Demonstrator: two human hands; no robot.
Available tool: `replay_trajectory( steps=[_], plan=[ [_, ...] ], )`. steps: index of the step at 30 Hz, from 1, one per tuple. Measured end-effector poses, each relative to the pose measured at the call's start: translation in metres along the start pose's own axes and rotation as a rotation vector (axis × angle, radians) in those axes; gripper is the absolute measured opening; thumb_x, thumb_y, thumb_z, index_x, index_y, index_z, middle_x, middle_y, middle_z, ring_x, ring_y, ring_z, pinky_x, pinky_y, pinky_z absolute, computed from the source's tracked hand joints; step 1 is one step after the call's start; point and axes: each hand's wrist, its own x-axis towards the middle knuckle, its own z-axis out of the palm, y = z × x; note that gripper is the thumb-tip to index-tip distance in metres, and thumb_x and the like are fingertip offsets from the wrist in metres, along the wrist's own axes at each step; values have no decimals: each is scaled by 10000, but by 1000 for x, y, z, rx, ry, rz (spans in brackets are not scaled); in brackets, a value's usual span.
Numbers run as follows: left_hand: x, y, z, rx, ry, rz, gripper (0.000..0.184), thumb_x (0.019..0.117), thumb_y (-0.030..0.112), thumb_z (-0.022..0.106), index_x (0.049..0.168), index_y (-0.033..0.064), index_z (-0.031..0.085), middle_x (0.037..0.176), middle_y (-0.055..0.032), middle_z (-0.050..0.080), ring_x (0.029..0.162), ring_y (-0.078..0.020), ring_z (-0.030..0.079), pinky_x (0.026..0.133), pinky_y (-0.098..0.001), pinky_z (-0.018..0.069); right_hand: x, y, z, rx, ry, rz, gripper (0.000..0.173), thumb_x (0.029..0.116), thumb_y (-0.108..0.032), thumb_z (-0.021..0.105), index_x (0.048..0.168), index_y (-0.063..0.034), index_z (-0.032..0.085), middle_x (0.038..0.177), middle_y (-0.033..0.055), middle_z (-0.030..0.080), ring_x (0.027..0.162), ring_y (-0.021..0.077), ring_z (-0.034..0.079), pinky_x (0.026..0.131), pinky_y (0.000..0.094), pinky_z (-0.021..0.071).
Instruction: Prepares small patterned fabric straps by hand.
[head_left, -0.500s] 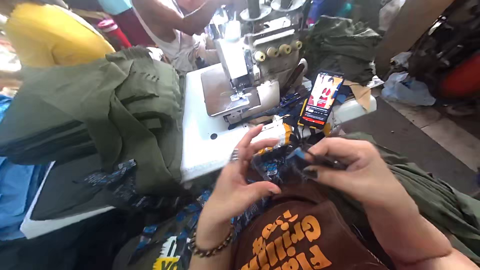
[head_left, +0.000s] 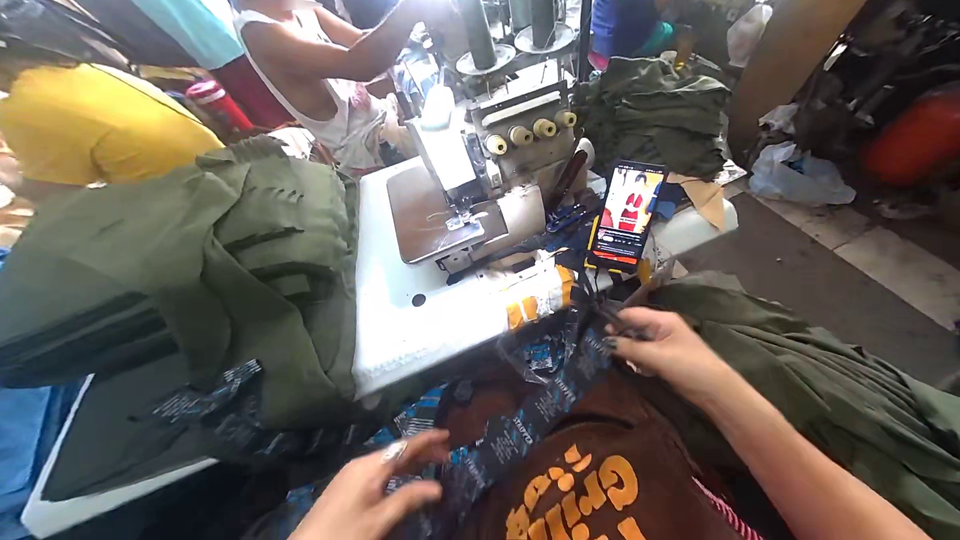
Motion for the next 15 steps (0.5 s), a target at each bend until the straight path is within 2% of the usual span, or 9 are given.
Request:
replay_trajectory(
  steps=[1,2,4,6,8,11,13,15],
  plan=[
    [15,-5,9,96,60,-19,425,962,327,674,1306,78,680,1208,-64,731,1080,-204,711,947,-478,572,1,7,9,-22,-58,35,111,900,-99,690,999,-54,707,876,-69,662,655,-42,541,575,143,459],
    [34,-5,18,130,113,12,421,966,319,664,1311,78,675,1236,-78,716,1127,-230,690,980,-511,546,3,11,17,-17,-106,47,102,897,-103,690,985,-53,708,881,-65,655,663,-45,532,581,138,446],
    [79,4,34,-24,118,160,492,969,287,656,1403,66,590,1301,-44,686,1200,-168,652,1043,-407,534,7,14,30,40,-181,22,84,902,-105,691,972,-63,710,886,-65,660,690,-48,554,604,133,466],
    [123,14,53,-344,13,295,654,940,232,695,1496,-1,443,1327,-75,666,1215,-175,637,1052,-374,526,10,10,36,82,-224,-29,75,912,-99,683,974,-65,710,903,-60,663,722,-37,583,632,138,498],
    [155,22,68,-579,-58,317,750,889,108,731,1526,-23,357,1226,-93,693,1094,-171,675,973,-354,557,14,7,37,98,-224,-63,73,917,-93,683,977,-60,709,887,-64,667,732,-32,593,645,141,504],
    [173,26,79,-782,-55,249,789,859,-36,731,1535,14,327,1000,-52,710,834,-120,691,797,-298,598,20,12,29,74,-137,-26,79,918,-113,691,980,-67,706,850,-67,649,695,-26,566,613,142,475],
    [173,21,83,-782,-14,219,791,831,-66,736,1520,35,360,965,-56,704,756,-118,671,717,-279,588,24,21,24,62,-69,31,90,918,-120,687,989,-66,695,825,-59,640,648,-16,543,574,153,453],
    [170,13,88,-725,3,230,653,822,-65,739,1410,17,467,1015,-43,705,743,-86,650,679,-249,563,28,29,23,67,-32,81,107,914,-120,688,1003,-61,688,793,-58,635,597,-13,522,534,155,432]
  ],
)
